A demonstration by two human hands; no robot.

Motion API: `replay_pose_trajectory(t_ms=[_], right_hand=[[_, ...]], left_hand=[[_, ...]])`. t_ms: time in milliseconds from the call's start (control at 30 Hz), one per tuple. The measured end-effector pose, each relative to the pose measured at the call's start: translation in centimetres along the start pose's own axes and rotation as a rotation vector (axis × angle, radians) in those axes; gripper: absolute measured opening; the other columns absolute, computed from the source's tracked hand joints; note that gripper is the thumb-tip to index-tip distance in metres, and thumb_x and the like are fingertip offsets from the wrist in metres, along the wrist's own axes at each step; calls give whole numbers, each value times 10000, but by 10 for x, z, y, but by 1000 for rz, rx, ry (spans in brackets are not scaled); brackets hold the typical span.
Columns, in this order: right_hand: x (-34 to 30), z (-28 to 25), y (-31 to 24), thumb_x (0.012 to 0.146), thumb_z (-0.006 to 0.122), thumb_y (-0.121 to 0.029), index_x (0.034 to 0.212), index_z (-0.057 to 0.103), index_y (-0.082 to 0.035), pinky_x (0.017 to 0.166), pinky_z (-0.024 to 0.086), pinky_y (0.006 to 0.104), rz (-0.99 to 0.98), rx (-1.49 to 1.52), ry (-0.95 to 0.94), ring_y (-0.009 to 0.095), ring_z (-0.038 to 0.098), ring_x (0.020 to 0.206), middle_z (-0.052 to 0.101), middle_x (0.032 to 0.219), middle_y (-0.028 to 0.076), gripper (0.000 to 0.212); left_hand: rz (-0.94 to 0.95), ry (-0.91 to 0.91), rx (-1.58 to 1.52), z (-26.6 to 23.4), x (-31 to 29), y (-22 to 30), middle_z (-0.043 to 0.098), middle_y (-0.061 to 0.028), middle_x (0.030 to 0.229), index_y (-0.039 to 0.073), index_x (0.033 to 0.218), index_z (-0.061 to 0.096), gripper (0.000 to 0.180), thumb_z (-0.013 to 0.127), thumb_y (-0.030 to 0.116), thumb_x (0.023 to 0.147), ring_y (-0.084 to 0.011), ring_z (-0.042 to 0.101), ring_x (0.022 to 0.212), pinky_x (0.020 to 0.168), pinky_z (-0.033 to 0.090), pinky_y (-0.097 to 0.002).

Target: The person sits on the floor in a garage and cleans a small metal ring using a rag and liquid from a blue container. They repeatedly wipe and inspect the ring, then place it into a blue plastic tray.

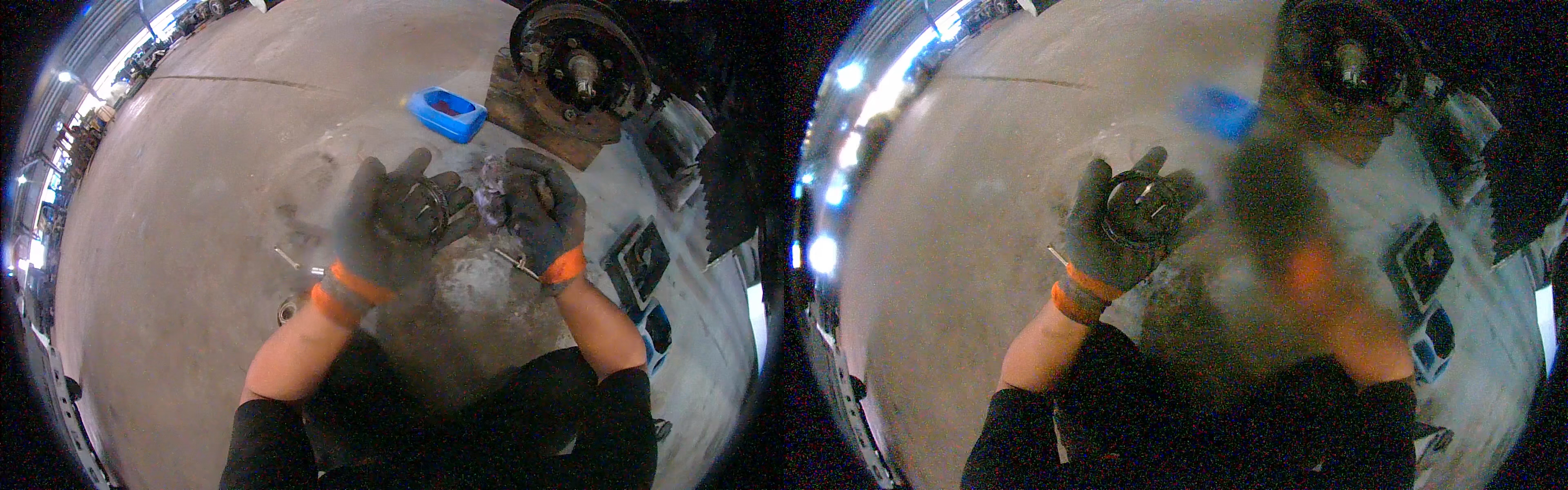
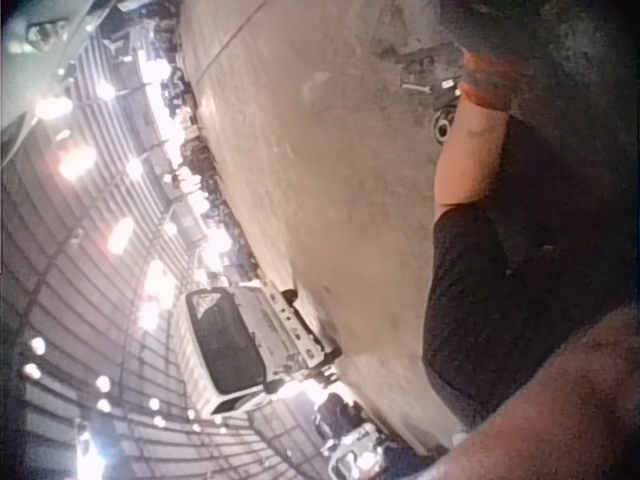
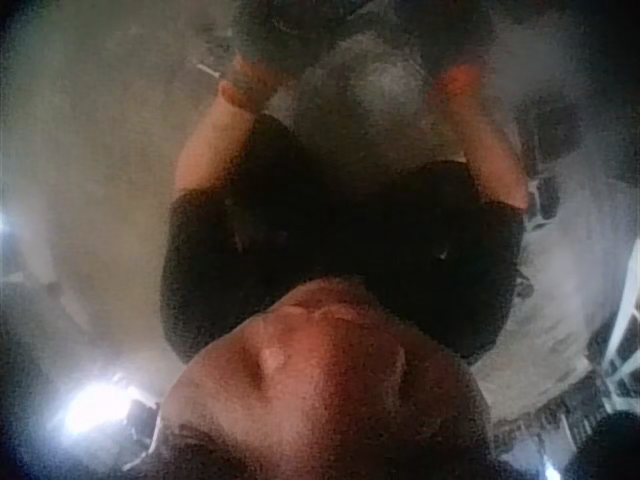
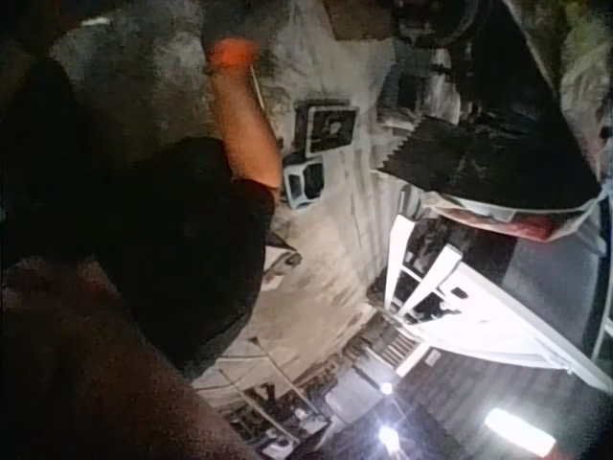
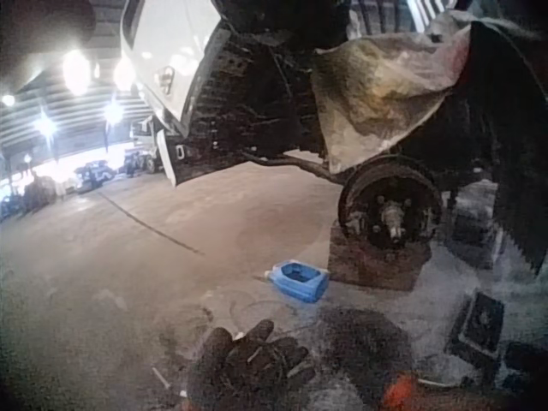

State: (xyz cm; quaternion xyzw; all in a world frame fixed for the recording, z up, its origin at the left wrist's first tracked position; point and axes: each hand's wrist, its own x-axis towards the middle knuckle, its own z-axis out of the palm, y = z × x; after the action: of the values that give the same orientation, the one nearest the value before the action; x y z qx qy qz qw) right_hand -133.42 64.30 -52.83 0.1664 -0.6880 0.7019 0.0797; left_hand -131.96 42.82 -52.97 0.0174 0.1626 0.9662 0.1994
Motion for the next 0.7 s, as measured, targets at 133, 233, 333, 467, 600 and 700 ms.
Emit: replay_pose_trajectory(t_ms=[133, 233, 333, 467, 600, 700], right_hand=[[-3, 25, -15, 905, 658, -68, 1204, 638, -37, 873, 547, 336, -27, -222, 39, 162, 645, 1000, 680, 1133, 98, 301], [-8, 6, 13, 874, 692, -76, 1158, 644, -30, 874, 539, 328, -98, -327, 1, 164, 646, 994, 689, 1103, 101, 291], [-6, 5, 32, 859, 722, -104, 1115, 650, -19, 872, 534, 323, -135, -402, -10, 170, 651, 977, 703, 1067, 105, 280], [-1, 21, 20, 853, 738, -131, 1092, 661, -11, 859, 537, 323, -25, -413, -41, 171, 660, 949, 717, 1034, 111, 278], [-3, 26, 11, 850, 743, -139, 1102, 676, -13, 853, 543, 326, -61, -371, -62, 173, 671, 949, 726, 1030, 115, 290], [-3, 25, 12, 849, 740, -134, 1100, 684, -6, 845, 549, 328, -102, -375, -68, 179, 681, 930, 735, 996, 117, 287]], left_hand=[[37, -48, 152, -16, 5, 2, 589, -223, 1317, 101, 1400, 511, 690, 430, 638, 973, -396, 550, 1233, 1083, 399, -569], [95, -29, 254, -20, 13, -7, 580, -216, 1324, 96, 1438, 460, 714, 416, 642, 980, -368, 568, 1213, 1064, 426, -524], [178, -51, 370, -21, 12, -16, 571, -215, 1339, 65, 1460, 421, 741, 406, 636, 988, -354, 567, 1218, 1065, 431, -485], [311, -73, 527, -29, 16, -26, 589, -178, 1336, 67, 1469, 424, 785, 450, 660, 954, -288, 596, 1166, 991, 486, -411], [323, -55, 572, -22, 15, -34, 586, -169, 1343, 71, 1475, 418, 815, 453, 685, 940, -284, 585, 1170, 984, 474, -406], [380, 1, 639, -13, 15, -39, 585, -160, 1347, 80, 1480, 411, 835, 459, 704, 928, -285, 581, 1173, 982, 468, -405]])
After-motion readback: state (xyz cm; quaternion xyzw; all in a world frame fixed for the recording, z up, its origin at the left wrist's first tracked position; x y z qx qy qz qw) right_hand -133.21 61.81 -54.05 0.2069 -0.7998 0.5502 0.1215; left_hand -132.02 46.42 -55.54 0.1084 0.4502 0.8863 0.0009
